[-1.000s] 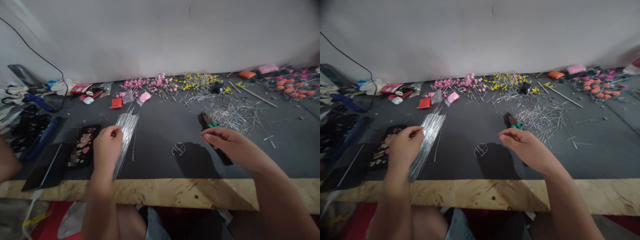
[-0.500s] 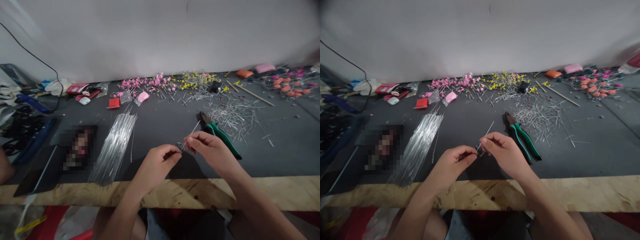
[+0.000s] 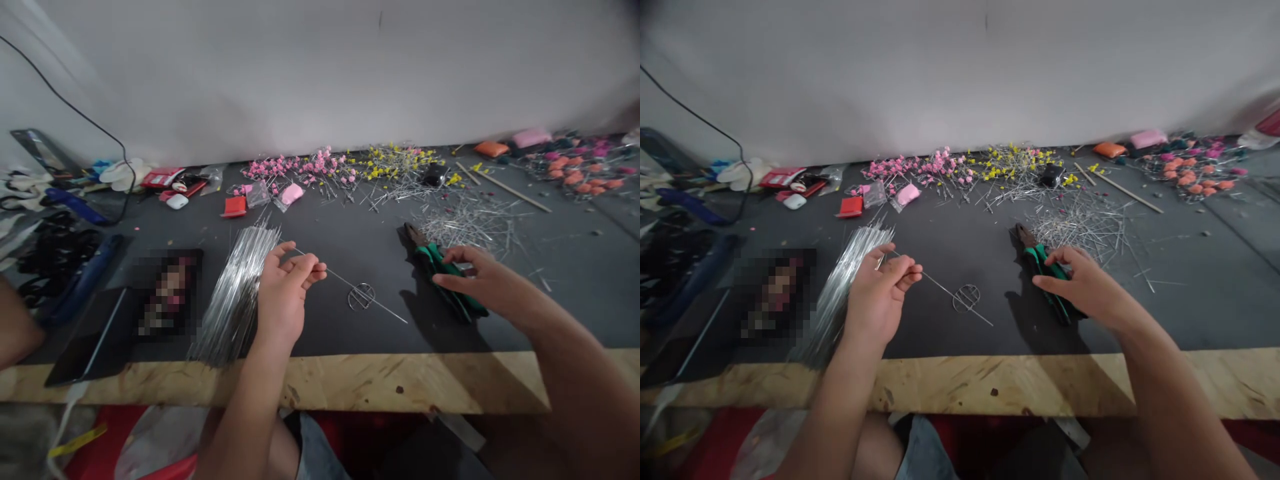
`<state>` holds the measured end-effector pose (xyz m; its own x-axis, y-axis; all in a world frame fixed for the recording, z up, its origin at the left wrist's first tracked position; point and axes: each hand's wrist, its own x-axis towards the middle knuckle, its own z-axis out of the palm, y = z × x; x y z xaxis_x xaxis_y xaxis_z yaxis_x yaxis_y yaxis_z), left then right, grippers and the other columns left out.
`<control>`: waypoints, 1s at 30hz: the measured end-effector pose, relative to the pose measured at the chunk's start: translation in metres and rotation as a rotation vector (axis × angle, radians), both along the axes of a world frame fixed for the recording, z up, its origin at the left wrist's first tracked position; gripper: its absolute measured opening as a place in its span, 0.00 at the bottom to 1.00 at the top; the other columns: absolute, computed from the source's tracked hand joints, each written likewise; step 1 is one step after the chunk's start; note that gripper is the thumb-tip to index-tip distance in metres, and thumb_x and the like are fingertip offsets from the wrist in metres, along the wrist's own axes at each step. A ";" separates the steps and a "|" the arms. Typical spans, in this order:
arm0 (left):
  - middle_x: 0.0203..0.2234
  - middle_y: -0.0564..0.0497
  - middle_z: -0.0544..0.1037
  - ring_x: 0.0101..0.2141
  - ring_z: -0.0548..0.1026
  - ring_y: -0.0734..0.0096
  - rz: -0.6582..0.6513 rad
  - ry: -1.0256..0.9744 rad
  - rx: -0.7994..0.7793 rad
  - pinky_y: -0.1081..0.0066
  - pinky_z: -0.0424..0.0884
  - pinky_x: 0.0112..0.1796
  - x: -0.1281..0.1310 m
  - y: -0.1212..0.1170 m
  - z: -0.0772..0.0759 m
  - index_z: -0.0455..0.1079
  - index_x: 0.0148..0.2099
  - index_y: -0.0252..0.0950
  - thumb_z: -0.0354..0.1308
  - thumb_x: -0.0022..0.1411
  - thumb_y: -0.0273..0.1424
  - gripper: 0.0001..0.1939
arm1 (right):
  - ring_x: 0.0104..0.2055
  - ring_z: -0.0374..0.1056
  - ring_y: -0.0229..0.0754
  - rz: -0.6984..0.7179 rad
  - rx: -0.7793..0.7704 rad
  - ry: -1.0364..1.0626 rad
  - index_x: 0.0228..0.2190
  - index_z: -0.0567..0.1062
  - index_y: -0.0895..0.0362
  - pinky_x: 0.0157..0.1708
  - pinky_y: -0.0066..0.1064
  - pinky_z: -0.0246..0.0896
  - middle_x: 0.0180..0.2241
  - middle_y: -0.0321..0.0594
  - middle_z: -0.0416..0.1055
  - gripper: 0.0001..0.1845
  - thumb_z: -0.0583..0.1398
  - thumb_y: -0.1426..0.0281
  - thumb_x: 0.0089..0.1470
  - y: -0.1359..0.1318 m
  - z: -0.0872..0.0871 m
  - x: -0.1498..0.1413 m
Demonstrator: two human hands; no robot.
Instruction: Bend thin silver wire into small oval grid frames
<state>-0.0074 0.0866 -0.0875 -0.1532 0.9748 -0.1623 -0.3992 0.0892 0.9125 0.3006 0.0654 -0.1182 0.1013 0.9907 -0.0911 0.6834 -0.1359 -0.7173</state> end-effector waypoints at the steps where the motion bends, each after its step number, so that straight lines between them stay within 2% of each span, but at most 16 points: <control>1: 0.25 0.57 0.75 0.28 0.77 0.73 0.025 0.014 0.020 0.72 0.74 0.32 0.001 0.000 -0.001 0.60 0.55 0.38 0.67 0.50 0.26 0.31 | 0.46 0.63 0.55 0.016 -0.001 -0.083 0.33 0.72 0.52 0.43 0.45 0.59 0.44 0.46 0.68 0.20 0.65 0.52 0.43 0.000 -0.006 0.002; 3: 0.25 0.58 0.76 0.28 0.78 0.72 0.059 0.036 0.053 0.71 0.74 0.33 0.002 0.001 -0.003 0.48 0.64 0.42 0.66 0.51 0.25 0.44 | 0.52 0.60 0.59 0.042 0.023 -0.173 0.33 0.71 0.52 0.50 0.49 0.55 0.47 0.46 0.65 0.20 0.65 0.53 0.41 -0.001 -0.017 0.004; 5: 0.24 0.58 0.75 0.29 0.78 0.72 0.067 0.049 0.062 0.71 0.75 0.33 0.002 0.002 -0.003 0.40 0.68 0.44 0.66 0.52 0.24 0.50 | 0.54 0.59 0.60 0.034 0.022 -0.204 0.35 0.71 0.51 0.51 0.50 0.54 0.49 0.47 0.63 0.21 0.65 0.53 0.41 -0.001 -0.024 0.002; 14: 0.24 0.60 0.75 0.27 0.79 0.72 -0.023 0.049 0.059 0.70 0.77 0.34 0.000 0.006 -0.004 0.22 0.68 0.51 0.66 0.51 0.22 0.61 | 0.49 0.62 0.59 -0.060 -0.037 -0.232 0.44 0.70 0.52 0.46 0.49 0.58 0.44 0.48 0.66 0.25 0.62 0.59 0.43 0.007 -0.021 -0.014; 18: 0.25 0.59 0.75 0.27 0.79 0.72 -0.043 0.024 0.055 0.71 0.77 0.33 0.000 0.005 -0.004 0.23 0.69 0.50 0.66 0.51 0.21 0.61 | 0.54 0.59 0.60 -0.084 0.064 -0.178 0.43 0.72 0.52 0.51 0.51 0.54 0.49 0.48 0.66 0.21 0.61 0.60 0.45 0.004 -0.010 -0.020; 20: 0.25 0.59 0.75 0.27 0.79 0.72 -0.034 0.004 0.052 0.71 0.77 0.33 0.002 0.005 -0.004 0.24 0.69 0.50 0.67 0.51 0.21 0.61 | 0.56 0.58 0.57 -0.055 0.136 -0.074 0.41 0.74 0.52 0.52 0.48 0.55 0.53 0.46 0.64 0.18 0.60 0.58 0.49 -0.001 0.002 -0.027; 21: 0.25 0.60 0.75 0.27 0.79 0.72 -0.028 -0.005 0.051 0.71 0.77 0.33 0.003 0.005 -0.004 0.25 0.69 0.49 0.67 0.50 0.22 0.60 | 0.51 0.63 0.54 -0.024 0.114 0.031 0.41 0.74 0.51 0.48 0.44 0.59 0.50 0.45 0.67 0.18 0.59 0.56 0.51 -0.005 0.009 -0.032; 22: 0.25 0.60 0.75 0.28 0.79 0.72 -0.021 -0.012 0.049 0.71 0.77 0.34 0.004 0.005 -0.004 0.26 0.69 0.49 0.68 0.50 0.22 0.60 | 0.45 0.67 0.50 0.028 0.026 0.134 0.43 0.74 0.51 0.43 0.41 0.62 0.45 0.44 0.71 0.19 0.58 0.55 0.53 -0.009 0.017 -0.038; 25: 0.25 0.60 0.75 0.29 0.79 0.71 -0.005 -0.022 0.047 0.69 0.77 0.35 0.007 0.005 -0.004 0.31 0.69 0.47 0.68 0.50 0.24 0.57 | 0.37 0.69 0.45 0.242 -0.198 0.352 0.40 0.76 0.52 0.36 0.35 0.64 0.35 0.41 0.75 0.17 0.58 0.54 0.55 -0.018 0.032 -0.056; 28: 0.26 0.60 0.75 0.29 0.79 0.71 0.002 -0.023 0.046 0.69 0.76 0.36 0.008 0.004 -0.005 0.39 0.67 0.46 0.68 0.50 0.23 0.52 | 0.31 0.68 0.42 0.291 -0.214 0.355 0.35 0.77 0.53 0.31 0.33 0.63 0.28 0.39 0.73 0.14 0.58 0.57 0.55 -0.020 0.037 -0.069; 30: 0.26 0.59 0.75 0.29 0.79 0.71 -0.008 -0.021 0.044 0.68 0.76 0.36 0.007 0.005 -0.006 0.49 0.64 0.44 0.68 0.50 0.23 0.44 | 0.30 0.67 0.40 0.292 -0.192 0.327 0.33 0.77 0.53 0.30 0.31 0.62 0.27 0.37 0.72 0.13 0.58 0.59 0.56 -0.019 0.036 -0.071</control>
